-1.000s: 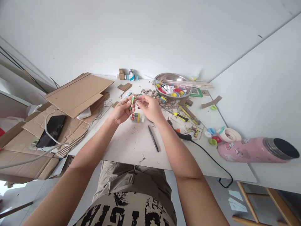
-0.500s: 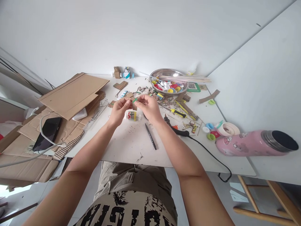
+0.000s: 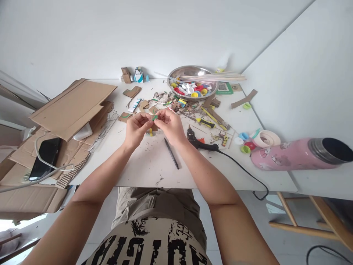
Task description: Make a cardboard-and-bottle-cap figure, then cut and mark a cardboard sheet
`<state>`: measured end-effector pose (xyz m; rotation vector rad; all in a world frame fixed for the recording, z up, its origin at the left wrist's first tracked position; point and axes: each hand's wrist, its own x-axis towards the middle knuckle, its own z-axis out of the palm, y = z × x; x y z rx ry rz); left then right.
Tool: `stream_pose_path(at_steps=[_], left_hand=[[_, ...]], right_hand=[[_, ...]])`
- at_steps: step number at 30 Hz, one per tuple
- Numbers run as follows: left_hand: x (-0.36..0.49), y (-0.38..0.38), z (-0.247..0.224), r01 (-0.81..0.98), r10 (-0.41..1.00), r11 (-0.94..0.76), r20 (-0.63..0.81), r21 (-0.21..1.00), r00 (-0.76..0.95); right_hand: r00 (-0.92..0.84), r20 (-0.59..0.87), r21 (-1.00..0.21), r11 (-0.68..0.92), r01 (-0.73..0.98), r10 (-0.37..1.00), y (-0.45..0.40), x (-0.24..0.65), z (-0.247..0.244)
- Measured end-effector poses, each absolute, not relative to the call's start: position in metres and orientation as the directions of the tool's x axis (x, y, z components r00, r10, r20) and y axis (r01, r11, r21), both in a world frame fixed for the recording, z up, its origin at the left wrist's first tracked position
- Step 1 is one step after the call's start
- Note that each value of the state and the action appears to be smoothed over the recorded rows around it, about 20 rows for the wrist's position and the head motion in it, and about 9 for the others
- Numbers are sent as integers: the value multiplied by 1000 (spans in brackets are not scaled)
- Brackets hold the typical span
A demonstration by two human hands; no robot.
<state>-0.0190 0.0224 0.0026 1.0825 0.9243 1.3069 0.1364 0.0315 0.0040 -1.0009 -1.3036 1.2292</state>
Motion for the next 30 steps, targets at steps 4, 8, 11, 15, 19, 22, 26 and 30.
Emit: stream_pose_path(at_steps=[4,8,11,15,19,22,26,30], left_hand=[[-19,22,1,-283,994,-55,79,958,75],[-18,22,0,-258,995,-62,80,964,61],[-17,22,0,-276,997,-52,66,960,40],[-16,21,4,-310,999,-44,49,950,10],[-16,21,4,-332,1000,-25,25,943,-2],[-15,21,1,-345,999,-17,29,938,31],[-15,22,-3,-343,998,-24,43,939,49],[-13,23,-5,-357,999,10,4,934,40]], right_hand=[[-129,123,-987,108,-122,984,32,135,3],[-80,134,-986,125,-107,988,32,131,-2],[-54,126,-987,120,-104,991,31,129,-4],[-45,128,-986,123,-114,991,29,127,-3],[-32,122,-984,116,-138,992,29,126,-4],[-9,119,-983,116,-145,993,30,125,-9],[16,148,-985,149,-85,989,30,123,-15],[42,140,-989,142,-38,989,30,124,-18]])
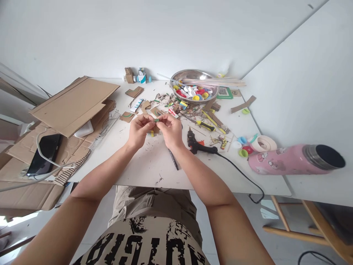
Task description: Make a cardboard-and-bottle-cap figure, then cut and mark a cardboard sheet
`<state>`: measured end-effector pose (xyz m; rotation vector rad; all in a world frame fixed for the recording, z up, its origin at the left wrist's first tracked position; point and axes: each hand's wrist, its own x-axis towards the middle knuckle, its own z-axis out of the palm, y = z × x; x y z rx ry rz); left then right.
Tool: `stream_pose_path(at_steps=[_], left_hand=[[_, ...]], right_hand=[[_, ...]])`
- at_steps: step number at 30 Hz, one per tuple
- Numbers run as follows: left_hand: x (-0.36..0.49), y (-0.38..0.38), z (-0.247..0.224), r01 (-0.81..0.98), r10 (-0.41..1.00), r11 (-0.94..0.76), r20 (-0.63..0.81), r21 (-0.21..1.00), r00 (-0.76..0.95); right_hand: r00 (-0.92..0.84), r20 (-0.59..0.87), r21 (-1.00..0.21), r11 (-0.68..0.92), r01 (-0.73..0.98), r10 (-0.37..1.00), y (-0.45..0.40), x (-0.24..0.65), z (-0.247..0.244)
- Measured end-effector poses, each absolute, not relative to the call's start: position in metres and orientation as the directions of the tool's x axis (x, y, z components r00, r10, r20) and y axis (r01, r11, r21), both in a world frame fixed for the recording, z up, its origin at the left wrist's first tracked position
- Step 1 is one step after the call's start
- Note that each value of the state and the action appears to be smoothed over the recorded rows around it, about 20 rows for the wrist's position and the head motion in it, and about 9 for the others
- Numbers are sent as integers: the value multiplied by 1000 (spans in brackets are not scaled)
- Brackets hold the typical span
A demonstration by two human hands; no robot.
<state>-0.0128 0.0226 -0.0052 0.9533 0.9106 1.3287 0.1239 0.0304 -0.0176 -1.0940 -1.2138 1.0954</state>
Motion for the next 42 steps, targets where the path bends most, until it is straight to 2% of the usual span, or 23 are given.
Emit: stream_pose_path(at_steps=[6,12,16,19,26,32,38,42], left_hand=[[-9,22,-5,-392,995,60,-26,918,92],[-15,23,-1,-419,955,147,-19,896,295],[-18,25,-3,-424,915,142,44,894,400],[-18,27,-3,-354,873,133,60,926,485],[-19,23,2,-108,895,-155,185,982,406],[-16,16,8,69,896,-214,167,974,412],[-10,11,8,102,883,-227,160,969,441],[-6,8,7,84,881,-233,173,969,440]], right_hand=[[13,168,-985,168,-22,986,32,128,-16],[36,278,-960,278,23,960,31,134,-5],[-39,327,-933,329,145,944,28,138,5],[-86,341,-916,351,195,936,26,143,11],[-166,348,-910,375,177,923,24,164,12],[-198,463,-869,486,87,864,20,176,-4],[-214,527,-812,561,159,823,14,176,-11],[-249,523,-813,565,141,815,14,178,-11]])
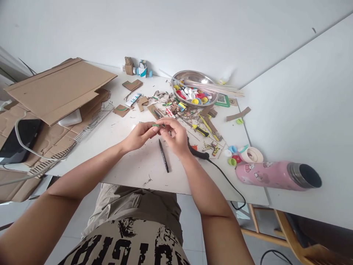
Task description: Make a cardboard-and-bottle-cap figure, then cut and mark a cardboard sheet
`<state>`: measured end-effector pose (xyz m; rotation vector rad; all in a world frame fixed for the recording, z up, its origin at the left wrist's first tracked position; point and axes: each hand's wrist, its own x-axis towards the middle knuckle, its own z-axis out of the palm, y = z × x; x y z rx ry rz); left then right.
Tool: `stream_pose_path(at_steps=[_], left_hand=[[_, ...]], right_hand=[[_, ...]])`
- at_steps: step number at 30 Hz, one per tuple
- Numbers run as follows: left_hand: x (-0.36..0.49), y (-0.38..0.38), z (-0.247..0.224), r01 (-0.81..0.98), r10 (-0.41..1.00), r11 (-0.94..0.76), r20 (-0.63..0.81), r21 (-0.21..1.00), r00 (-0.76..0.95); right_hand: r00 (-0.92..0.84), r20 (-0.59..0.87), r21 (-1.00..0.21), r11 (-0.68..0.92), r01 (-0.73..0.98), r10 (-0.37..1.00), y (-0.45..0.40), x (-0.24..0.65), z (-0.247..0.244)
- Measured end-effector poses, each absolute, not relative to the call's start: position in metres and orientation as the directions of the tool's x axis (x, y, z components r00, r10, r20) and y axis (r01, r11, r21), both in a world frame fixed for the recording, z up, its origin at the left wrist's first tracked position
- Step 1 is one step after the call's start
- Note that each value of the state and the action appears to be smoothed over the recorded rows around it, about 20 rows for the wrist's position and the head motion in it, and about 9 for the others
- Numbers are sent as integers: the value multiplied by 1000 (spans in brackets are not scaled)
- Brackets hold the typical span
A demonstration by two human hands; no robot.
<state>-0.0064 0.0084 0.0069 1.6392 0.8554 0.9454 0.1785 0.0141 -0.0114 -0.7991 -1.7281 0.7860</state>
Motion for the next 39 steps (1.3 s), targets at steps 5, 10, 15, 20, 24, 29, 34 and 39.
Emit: stream_pose_path(at_steps=[5,10,15,20,24,29,34,39], left_hand=[[-4,9,2,-14,885,-197,184,980,428],[0,8,-2,-94,867,-177,200,980,457],[2,5,-1,-123,861,-152,192,981,471],[2,6,-5,-193,854,-16,114,981,508],[3,6,-2,-243,857,114,29,963,514],[5,3,11,-232,861,278,-135,932,490],[3,4,15,-210,855,279,-143,937,499],[1,9,6,-235,872,131,1,963,489]], right_hand=[[-228,563,-775,603,189,794,17,178,-15],[-220,637,-693,674,257,739,18,171,-23],[-200,760,-521,764,380,618,15,171,-24],[-213,822,-391,794,465,529,15,172,-23],[-234,839,-344,811,473,492,18,171,-24],[-294,793,-345,791,505,533,20,174,-25],[-307,691,-515,744,426,654,19,173,-23],[-291,563,-727,631,269,773,20,168,-16]])
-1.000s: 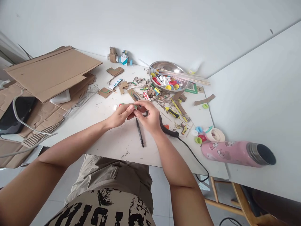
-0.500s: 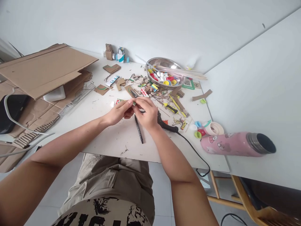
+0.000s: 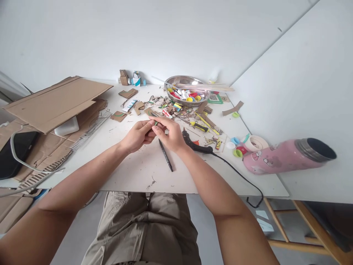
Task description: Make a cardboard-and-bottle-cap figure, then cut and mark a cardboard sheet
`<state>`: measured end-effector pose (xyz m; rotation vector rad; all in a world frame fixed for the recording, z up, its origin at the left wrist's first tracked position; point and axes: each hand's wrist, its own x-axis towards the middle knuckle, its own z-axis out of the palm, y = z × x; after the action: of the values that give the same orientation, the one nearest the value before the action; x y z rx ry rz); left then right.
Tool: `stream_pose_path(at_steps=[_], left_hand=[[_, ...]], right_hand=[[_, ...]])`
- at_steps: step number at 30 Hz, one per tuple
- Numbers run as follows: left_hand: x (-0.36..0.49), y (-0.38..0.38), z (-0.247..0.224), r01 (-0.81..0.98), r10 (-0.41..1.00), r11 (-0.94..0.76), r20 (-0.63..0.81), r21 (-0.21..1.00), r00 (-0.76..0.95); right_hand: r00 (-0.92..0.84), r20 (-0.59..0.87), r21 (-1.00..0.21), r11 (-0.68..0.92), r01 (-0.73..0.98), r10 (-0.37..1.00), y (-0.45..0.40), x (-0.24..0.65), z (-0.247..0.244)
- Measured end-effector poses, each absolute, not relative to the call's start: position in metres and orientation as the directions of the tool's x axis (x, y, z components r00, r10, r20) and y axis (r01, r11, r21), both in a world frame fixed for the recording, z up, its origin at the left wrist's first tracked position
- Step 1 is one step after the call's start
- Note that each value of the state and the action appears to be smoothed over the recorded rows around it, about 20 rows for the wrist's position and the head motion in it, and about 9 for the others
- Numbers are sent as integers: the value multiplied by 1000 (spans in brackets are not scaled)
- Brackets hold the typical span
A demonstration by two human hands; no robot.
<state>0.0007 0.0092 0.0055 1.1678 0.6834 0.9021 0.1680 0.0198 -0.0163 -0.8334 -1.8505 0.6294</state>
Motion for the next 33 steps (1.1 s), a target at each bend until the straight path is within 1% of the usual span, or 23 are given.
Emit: stream_pose_path(at_steps=[3,6,11,13,15,17,20,22,24,29,33], left_hand=[[3,12,-2,-233,887,-12,118,972,447],[6,12,-6,-214,877,-149,229,965,423],[6,12,-3,-143,866,-325,355,935,354],[4,14,-2,-97,859,-364,374,926,349],[1,16,-4,-50,864,-364,357,930,355],[-2,19,-6,-24,882,-318,305,948,358],[-5,21,-9,-75,904,-207,220,975,365],[-7,22,-7,-123,914,-172,205,977,350],[-9,22,-4,-147,928,-179,217,973,303],[-11,24,-1,-156,935,-261,289,953,204],[-13,28,-3,-130,915,-329,350,935,202]], right_hand=[[-265,497,-822,546,160,826,21,166,-12],[-263,434,-882,466,73,862,21,164,-8],[-264,432,-899,435,-48,863,22,161,-5],[-252,449,-890,452,-50,857,23,160,-6],[-236,463,-880,476,-3,854,25,160,-7],[-212,477,-867,496,44,853,27,161,-7],[-175,475,-869,491,59,862,29,163,-6],[-173,447,-887,460,40,877,28,164,-4],[-190,415,-906,424,3,889,27,163,-3],[-210,335,-941,317,-116,918,26,160,-6],[-220,268,-962,249,-112,938,27,159,-8]])
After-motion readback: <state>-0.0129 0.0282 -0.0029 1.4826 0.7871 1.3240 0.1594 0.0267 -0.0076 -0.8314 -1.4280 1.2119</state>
